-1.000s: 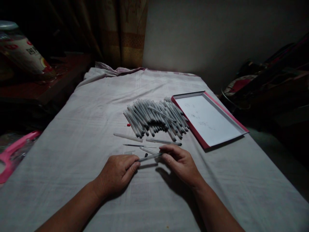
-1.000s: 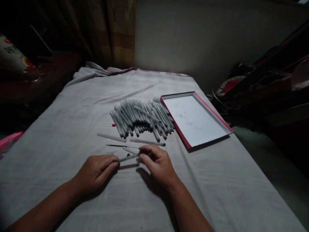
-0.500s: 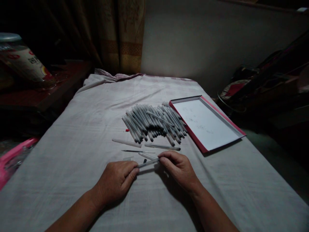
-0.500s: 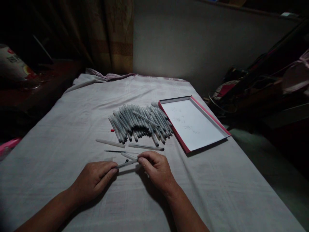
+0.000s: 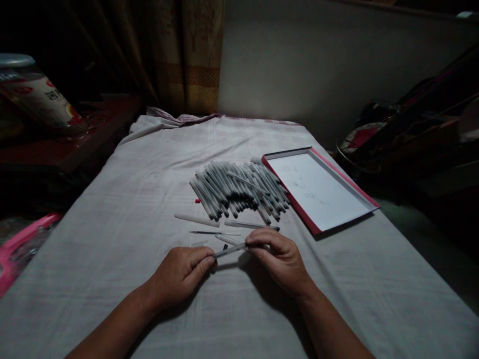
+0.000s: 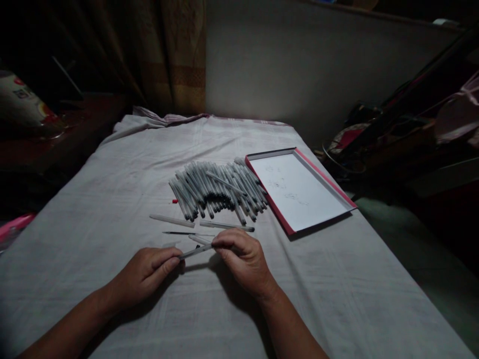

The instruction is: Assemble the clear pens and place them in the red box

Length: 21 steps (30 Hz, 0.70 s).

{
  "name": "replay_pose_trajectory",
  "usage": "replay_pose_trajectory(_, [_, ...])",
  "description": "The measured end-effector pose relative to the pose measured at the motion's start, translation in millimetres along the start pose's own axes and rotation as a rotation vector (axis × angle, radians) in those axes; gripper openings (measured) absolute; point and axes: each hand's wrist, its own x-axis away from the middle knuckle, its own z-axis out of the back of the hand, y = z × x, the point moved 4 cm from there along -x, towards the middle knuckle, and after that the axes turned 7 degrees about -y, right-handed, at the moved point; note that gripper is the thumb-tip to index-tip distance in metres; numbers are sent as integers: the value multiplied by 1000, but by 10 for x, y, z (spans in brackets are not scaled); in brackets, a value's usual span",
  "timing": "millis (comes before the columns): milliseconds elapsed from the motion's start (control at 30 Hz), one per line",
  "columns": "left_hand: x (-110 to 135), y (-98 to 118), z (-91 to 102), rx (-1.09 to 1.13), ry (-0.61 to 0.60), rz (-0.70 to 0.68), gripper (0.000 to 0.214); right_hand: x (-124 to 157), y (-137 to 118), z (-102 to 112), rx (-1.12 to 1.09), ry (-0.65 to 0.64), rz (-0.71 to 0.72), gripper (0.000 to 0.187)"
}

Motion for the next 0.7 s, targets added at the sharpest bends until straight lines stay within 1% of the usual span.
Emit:
replay_pose_trajectory(100, [-7,-16,12,41,-28,18,33,-1,11,-3,4,2,-13,14])
replay_pose_trajectory(233, [-8,-57,-2,34,11,80,24,10,98,-16,0,10,-167,13])
replay_pose_trajectory(300, [-5,-65,-20,34,12,91,24,9,109,-32,14,-14,-193,12])
replay_pose_trajectory(433, [-7,-58,-29,37,-6,114,25,-7,76,-44,38,-26,-151,17])
replay_pose_trajectory(533, [-23,-50,-25,57,-24,110,28,-8,68,-43,19,-9,-119,15])
replay_pose_trajectory(700, [-48,-48,-9,43,21,69,37,10,114,-51,-11,-13,-86,15])
